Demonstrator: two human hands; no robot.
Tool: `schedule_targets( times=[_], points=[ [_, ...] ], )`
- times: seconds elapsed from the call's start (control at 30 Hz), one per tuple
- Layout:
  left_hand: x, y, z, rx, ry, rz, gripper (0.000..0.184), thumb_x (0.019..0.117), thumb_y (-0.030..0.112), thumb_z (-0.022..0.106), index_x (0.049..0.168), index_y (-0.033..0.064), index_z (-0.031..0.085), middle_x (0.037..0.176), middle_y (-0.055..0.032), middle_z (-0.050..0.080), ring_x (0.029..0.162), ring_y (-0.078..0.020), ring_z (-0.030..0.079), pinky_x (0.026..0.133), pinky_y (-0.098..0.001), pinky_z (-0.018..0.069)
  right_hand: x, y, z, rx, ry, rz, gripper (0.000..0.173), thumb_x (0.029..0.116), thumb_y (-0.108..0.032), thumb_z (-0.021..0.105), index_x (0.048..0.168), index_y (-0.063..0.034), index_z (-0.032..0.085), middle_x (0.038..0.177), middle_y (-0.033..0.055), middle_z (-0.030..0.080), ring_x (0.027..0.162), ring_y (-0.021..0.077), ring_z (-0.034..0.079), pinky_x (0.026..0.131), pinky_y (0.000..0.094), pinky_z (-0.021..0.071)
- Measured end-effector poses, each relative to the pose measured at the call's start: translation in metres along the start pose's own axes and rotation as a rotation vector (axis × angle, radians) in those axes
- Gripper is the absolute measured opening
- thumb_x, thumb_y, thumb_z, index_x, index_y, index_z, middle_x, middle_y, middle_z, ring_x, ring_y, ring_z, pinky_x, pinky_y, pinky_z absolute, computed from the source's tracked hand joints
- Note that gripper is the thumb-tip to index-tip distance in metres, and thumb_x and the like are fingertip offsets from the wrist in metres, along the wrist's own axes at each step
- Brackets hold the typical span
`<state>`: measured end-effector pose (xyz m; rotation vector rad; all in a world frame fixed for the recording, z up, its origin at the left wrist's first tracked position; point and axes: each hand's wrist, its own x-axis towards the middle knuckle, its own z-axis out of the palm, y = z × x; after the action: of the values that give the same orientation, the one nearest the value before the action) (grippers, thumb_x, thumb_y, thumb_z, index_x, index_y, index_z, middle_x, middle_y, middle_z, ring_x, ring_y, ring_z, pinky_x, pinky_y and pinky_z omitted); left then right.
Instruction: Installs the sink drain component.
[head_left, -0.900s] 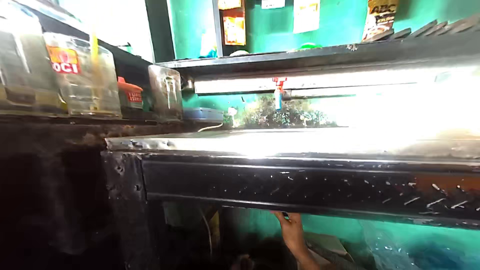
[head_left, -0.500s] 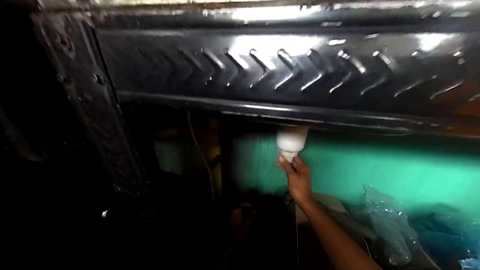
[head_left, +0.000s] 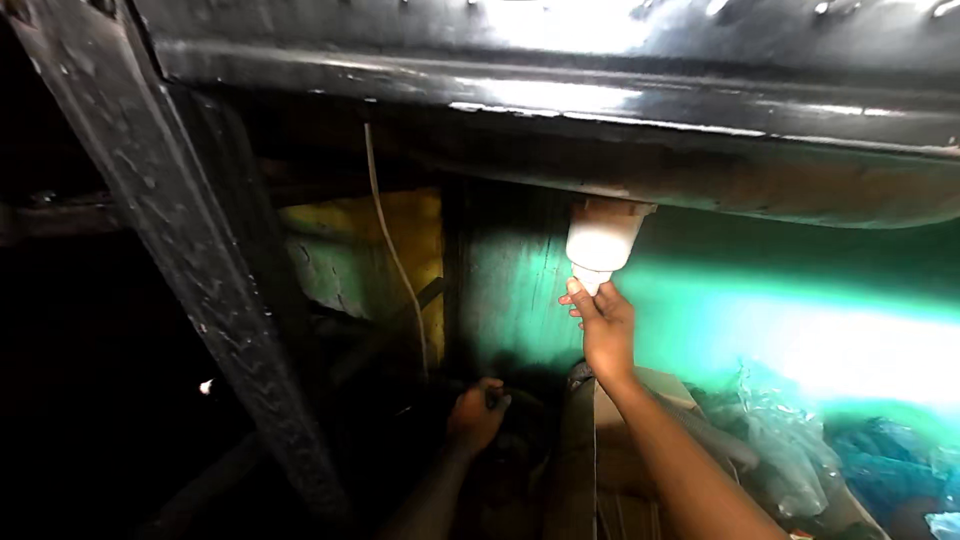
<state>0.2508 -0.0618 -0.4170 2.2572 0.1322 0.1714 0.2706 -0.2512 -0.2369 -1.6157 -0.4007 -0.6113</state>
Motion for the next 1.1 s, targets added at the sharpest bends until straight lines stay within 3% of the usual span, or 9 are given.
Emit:
schedule_targets(
  times=[0.47,1.1],
  points=[
    [0.0036,-0.0012,0.0008,-0.037,0.008,-0.012,0.039,0.0965,0.045,0.067,0.129,0.0235,0.064,0.118,0.0054,0.071,0.109,-0.0118,0.068,0.097,-0.0432,0.0558,0.0011,-0.0009,-0.0004,-0.009,0.010,-0.005,0.027,0.1009,-0.035,0.066,0.107,-0.0085,0.067,0.092,0.0021,0.076,0.082,0.0113,0.071,0.069,0.0280,0.0569],
    [0.0016,0.0045,-0.0027,-0.089,0.000,-0.039,0.038,0.0968,0.042,0.069,0.130,0.0235,0.063,0.118,0.0046,0.071,0.106,-0.0146,0.068,0.093,-0.0451,0.0561,0.0034,-0.0055,0.0010,0.013,0.006,-0.014,0.027,0.1002,-0.034,0.067,0.110,-0.0092,0.070,0.093,0.0021,0.078,0.084,0.0117,0.072,0.070,0.0274,0.0571]
  ],
)
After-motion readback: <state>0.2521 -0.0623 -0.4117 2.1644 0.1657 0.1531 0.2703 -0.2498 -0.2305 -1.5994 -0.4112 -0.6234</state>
